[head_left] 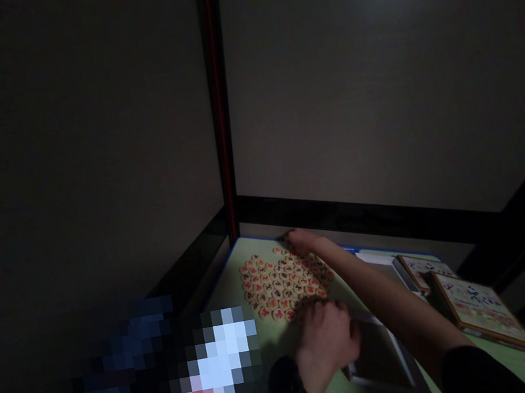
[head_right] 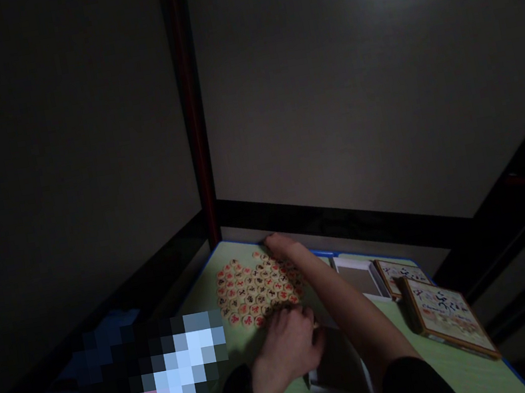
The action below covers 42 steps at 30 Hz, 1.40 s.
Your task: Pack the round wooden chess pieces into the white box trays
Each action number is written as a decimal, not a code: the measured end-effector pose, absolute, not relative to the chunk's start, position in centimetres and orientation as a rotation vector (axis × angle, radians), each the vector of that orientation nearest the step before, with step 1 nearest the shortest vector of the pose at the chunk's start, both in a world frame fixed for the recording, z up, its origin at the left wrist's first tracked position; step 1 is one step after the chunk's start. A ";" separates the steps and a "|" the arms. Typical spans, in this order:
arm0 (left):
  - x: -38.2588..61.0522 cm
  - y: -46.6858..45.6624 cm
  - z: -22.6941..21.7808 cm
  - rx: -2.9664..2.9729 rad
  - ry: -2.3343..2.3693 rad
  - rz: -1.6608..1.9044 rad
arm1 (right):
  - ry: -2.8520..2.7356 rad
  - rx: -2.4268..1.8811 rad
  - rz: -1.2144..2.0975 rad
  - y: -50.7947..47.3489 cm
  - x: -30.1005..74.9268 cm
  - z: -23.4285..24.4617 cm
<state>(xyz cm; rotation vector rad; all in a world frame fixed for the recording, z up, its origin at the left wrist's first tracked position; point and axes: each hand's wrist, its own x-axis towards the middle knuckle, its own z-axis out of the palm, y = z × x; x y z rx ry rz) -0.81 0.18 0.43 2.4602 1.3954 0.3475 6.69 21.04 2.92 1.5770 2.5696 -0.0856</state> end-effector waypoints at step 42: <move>-0.7 1.6 0.2 0.883 0.539 0.981 | 3.317 2.140 -0.330 -2.5 15.2 1.3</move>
